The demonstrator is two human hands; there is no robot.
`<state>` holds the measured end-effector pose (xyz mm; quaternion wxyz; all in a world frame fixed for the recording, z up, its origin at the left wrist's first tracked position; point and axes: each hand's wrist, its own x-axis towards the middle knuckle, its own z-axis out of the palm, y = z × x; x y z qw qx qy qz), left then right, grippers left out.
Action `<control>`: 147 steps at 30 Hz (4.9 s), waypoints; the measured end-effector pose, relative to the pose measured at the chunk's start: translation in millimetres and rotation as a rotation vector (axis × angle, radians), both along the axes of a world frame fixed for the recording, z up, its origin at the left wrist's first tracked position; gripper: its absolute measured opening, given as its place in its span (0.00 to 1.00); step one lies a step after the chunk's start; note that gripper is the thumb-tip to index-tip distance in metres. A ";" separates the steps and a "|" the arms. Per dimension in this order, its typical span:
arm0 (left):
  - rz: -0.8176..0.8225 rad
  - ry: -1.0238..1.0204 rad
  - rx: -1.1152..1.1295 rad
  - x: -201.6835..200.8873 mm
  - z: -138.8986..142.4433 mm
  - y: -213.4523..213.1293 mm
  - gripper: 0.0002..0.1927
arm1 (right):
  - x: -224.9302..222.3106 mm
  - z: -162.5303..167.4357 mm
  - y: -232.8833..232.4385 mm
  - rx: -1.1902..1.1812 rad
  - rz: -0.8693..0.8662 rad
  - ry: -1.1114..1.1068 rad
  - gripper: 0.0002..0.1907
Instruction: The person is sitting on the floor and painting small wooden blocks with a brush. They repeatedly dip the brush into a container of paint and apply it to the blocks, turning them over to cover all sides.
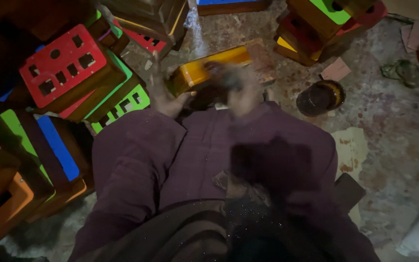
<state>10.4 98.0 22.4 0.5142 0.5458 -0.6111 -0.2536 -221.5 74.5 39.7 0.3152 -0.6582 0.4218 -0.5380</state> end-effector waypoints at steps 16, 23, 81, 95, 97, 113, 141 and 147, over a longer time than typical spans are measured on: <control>-0.022 0.008 0.045 3.0 0.1 -1.9 0.67 | -30.4 -13.0 -48.0 0.122 -0.161 0.031 0.23; -0.141 0.113 0.037 3.4 0.0 -6.2 0.64 | -27.6 -1.9 -26.8 -0.121 -0.067 0.099 0.26; 0.079 -0.399 -0.263 -8.0 -28.6 -28.4 0.37 | -50.1 25.2 -39.6 0.002 -0.288 0.249 0.23; 0.038 -0.352 -0.180 -12.9 2.1 -16.8 0.35 | -103.3 -60.6 -105.5 0.257 -0.273 0.192 0.18; 0.066 -0.364 -0.255 -14.6 10.7 -21.3 0.37 | -119.6 -83.5 -122.4 0.261 -0.338 0.255 0.17; 0.679 -1.224 -0.222 153.1 86.5 6.9 0.30 | -122.7 -63.3 -121.3 0.131 -0.268 0.132 0.17; 0.261 -1.105 -0.354 41.6 38.9 -126.3 0.31 | -96.2 -48.0 -117.4 0.439 -0.226 -0.140 0.23; 0.232 -0.815 -0.572 0.5 77.9 -75.8 0.31 | -109.2 -43.0 -130.9 0.192 -0.276 -0.123 0.22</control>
